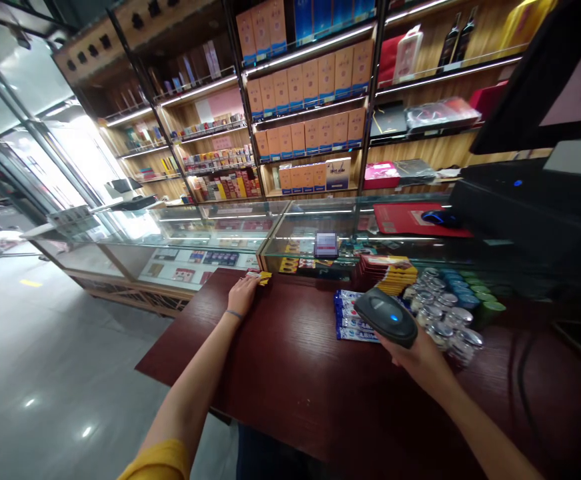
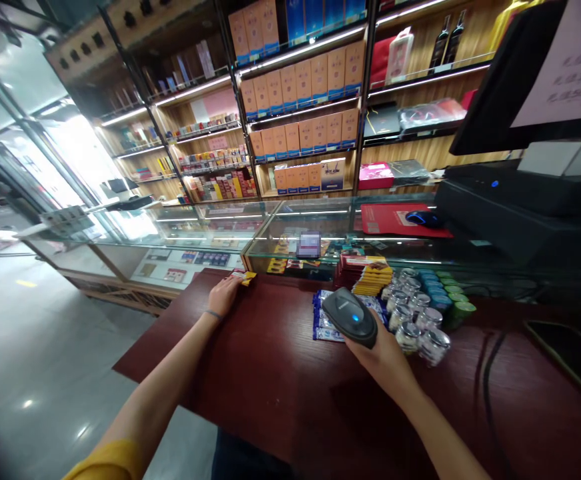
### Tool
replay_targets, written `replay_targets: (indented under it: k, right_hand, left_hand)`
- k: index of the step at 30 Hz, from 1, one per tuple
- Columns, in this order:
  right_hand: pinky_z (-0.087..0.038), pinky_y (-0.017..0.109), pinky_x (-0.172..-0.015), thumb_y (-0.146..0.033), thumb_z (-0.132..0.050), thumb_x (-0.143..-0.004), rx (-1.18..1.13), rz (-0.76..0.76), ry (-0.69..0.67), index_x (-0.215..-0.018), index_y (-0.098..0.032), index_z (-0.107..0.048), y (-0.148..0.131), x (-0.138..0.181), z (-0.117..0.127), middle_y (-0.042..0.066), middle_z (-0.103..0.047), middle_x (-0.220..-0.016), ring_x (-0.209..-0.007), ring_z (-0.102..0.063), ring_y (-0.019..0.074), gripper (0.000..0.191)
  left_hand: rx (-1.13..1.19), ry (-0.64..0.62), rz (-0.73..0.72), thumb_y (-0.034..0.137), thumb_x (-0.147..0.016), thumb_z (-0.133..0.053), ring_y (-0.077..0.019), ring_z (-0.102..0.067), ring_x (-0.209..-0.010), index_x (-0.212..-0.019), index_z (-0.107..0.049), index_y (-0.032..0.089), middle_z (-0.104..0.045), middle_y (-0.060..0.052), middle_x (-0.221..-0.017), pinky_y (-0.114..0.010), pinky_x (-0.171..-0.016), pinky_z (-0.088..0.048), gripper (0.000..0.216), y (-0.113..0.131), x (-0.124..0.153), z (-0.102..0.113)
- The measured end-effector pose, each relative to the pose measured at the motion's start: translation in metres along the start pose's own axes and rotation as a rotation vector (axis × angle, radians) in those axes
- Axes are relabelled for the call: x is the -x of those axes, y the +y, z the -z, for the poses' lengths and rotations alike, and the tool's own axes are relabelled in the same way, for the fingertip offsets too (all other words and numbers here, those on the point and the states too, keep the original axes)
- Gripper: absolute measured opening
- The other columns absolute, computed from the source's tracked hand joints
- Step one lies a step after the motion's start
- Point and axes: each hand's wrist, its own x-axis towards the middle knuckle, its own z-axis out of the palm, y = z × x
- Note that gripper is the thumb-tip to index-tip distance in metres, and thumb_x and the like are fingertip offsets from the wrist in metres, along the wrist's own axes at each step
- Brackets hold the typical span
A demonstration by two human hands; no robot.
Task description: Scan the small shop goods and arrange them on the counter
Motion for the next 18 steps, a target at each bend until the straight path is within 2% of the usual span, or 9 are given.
replay_targets:
  k: [3,7,9,14,18]
  right_hand:
    - [-0.049,0.033,-0.052,-0.05,-0.071,-0.083,0.004,-0.015,-0.018,-0.116,-0.025,-0.059,-0.001,0.0,0.001,-0.001,-0.067,-0.071,-0.058,-0.062,0.0213,0.044]
    - [-0.057,0.038,-0.067,-0.05,-0.071,-0.083,-0.01,0.028,-0.014,-0.117,-0.024,-0.059,-0.001,-0.001,0.001,-0.002,-0.06,-0.063,-0.086,-0.071,0.0316,0.045]
    - [-0.058,0.041,-0.073,-0.051,-0.07,-0.084,-0.011,0.046,-0.01,-0.12,-0.023,-0.059,-0.001,-0.002,0.001,-0.002,-0.059,-0.062,-0.093,-0.071,0.0333,0.046]
    - [-0.058,0.045,-0.083,-0.05,-0.07,-0.086,0.0,0.094,0.002,-0.118,-0.025,-0.06,-0.001,-0.002,0.0,-0.004,-0.055,-0.059,-0.096,-0.072,0.0336,0.042]
    - [-0.059,0.047,-0.083,-0.051,-0.071,-0.086,-0.008,0.104,0.005,-0.119,-0.027,-0.06,0.003,-0.003,0.0,-0.003,-0.055,-0.06,-0.096,-0.071,0.0341,0.042]
  left_hand:
    - [-0.08,-0.109,-0.039,0.013,-0.088,-0.06,-0.0242,-0.064,-0.124,-0.104,-0.074,0.031,-0.075,-0.008,-0.119,-0.039,-0.119,-0.038,0.028,-0.008,-0.005,-0.001]
    - [-0.152,-0.214,-0.092,0.015,-0.091,-0.058,-0.0239,-0.063,-0.124,-0.105,-0.073,0.03,-0.073,-0.009,-0.121,-0.042,-0.121,-0.036,0.025,-0.02,-0.011,0.0]
    - [-0.219,-0.252,-0.105,0.015,-0.092,-0.056,-0.0251,-0.063,-0.123,-0.104,-0.071,0.029,-0.073,-0.01,-0.121,-0.046,-0.122,-0.034,0.023,-0.026,-0.015,0.001]
    - [-0.304,-0.307,-0.114,0.015,-0.096,-0.051,-0.0255,-0.062,-0.124,-0.11,-0.067,0.026,-0.071,-0.01,-0.126,-0.046,-0.12,-0.036,0.025,-0.038,-0.025,0.001]
    - [-0.295,-0.301,-0.103,0.018,-0.096,-0.051,-0.0251,-0.063,-0.124,-0.11,-0.067,0.027,-0.07,-0.01,-0.127,-0.042,-0.117,-0.04,0.023,-0.04,-0.031,-0.002]
